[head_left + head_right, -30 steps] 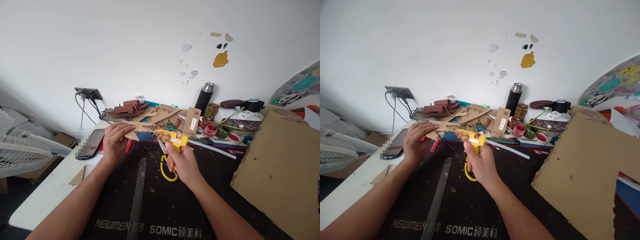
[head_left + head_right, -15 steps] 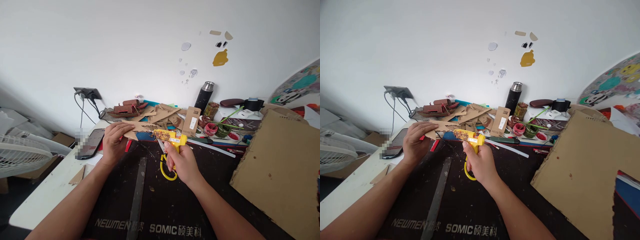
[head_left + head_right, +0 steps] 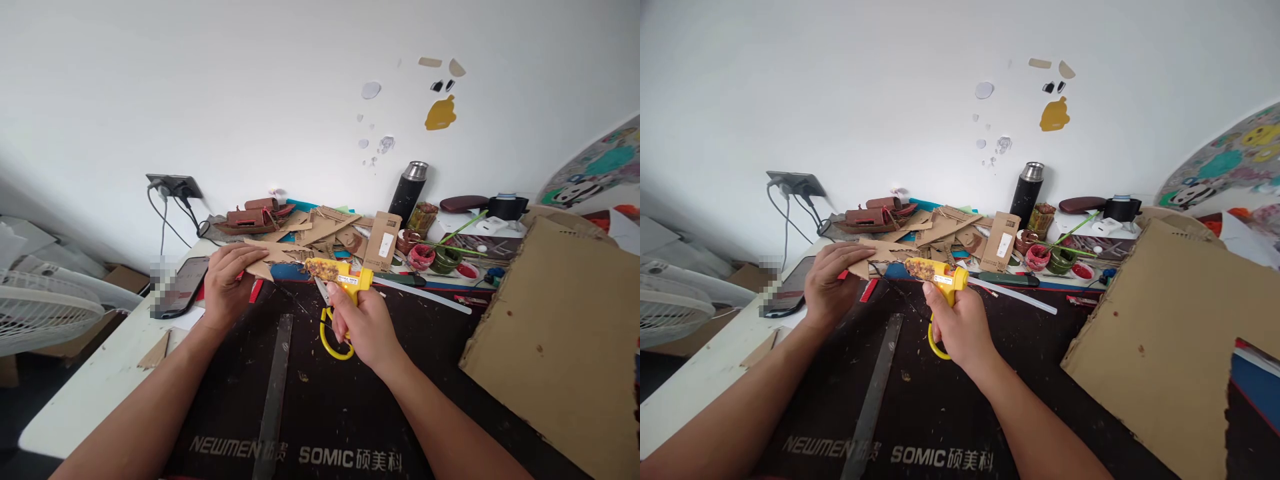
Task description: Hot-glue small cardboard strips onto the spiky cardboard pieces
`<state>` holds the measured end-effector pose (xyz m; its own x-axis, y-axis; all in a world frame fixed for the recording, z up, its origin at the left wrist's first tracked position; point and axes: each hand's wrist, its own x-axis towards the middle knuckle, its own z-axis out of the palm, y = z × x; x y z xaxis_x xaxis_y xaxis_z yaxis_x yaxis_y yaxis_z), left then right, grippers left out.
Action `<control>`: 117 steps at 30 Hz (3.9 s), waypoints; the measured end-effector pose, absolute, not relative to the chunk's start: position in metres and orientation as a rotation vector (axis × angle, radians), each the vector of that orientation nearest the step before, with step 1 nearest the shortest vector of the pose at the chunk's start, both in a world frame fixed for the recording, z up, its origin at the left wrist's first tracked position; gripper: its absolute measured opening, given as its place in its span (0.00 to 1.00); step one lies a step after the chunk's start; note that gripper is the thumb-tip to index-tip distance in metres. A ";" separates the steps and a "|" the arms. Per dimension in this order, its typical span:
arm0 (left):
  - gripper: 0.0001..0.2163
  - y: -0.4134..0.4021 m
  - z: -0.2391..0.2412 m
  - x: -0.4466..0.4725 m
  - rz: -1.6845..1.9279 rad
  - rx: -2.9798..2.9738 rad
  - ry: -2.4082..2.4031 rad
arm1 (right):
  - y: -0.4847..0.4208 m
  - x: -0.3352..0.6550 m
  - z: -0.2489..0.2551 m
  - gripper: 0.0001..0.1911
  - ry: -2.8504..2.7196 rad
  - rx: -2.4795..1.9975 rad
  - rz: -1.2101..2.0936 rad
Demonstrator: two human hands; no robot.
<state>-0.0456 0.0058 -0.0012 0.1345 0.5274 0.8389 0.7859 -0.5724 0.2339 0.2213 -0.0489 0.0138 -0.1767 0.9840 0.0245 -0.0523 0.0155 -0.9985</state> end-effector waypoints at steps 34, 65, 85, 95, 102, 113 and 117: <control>0.11 0.007 -0.001 -0.046 -1.409 -2.163 -1.315 | -0.050 0.220 0.025 0.41 -1.333 -1.104 1.336; 0.17 0.008 -0.003 -0.047 -1.422 -2.165 -1.305 | -0.049 0.220 0.019 0.40 -1.302 -1.113 1.338; 0.12 0.009 -0.007 -0.049 -1.365 -2.198 -1.239 | -0.050 0.219 0.020 0.39 -1.272 -1.100 1.364; 0.19 0.009 -0.006 -0.050 -1.380 -2.144 -1.312 | -0.049 0.220 0.018 0.38 -1.276 -1.109 1.322; 0.18 0.008 -0.004 -0.049 -1.433 -2.106 -1.384 | -0.049 0.220 0.014 0.36 -1.292 -1.108 1.316; 0.14 0.008 -0.004 -0.048 -1.408 -2.136 -1.331 | -0.049 0.219 0.019 0.38 -1.291 -1.100 1.319; 0.12 0.007 -0.004 -0.048 -1.400 -2.144 -1.300 | -0.049 0.219 0.018 0.37 -1.303 -1.089 1.320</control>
<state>-0.0478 0.0074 -0.0039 0.1308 0.5341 0.8353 0.7935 -0.5614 0.2347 0.2185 -0.0494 0.0182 -0.1509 0.9882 0.0260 -0.0385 0.0204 -0.9991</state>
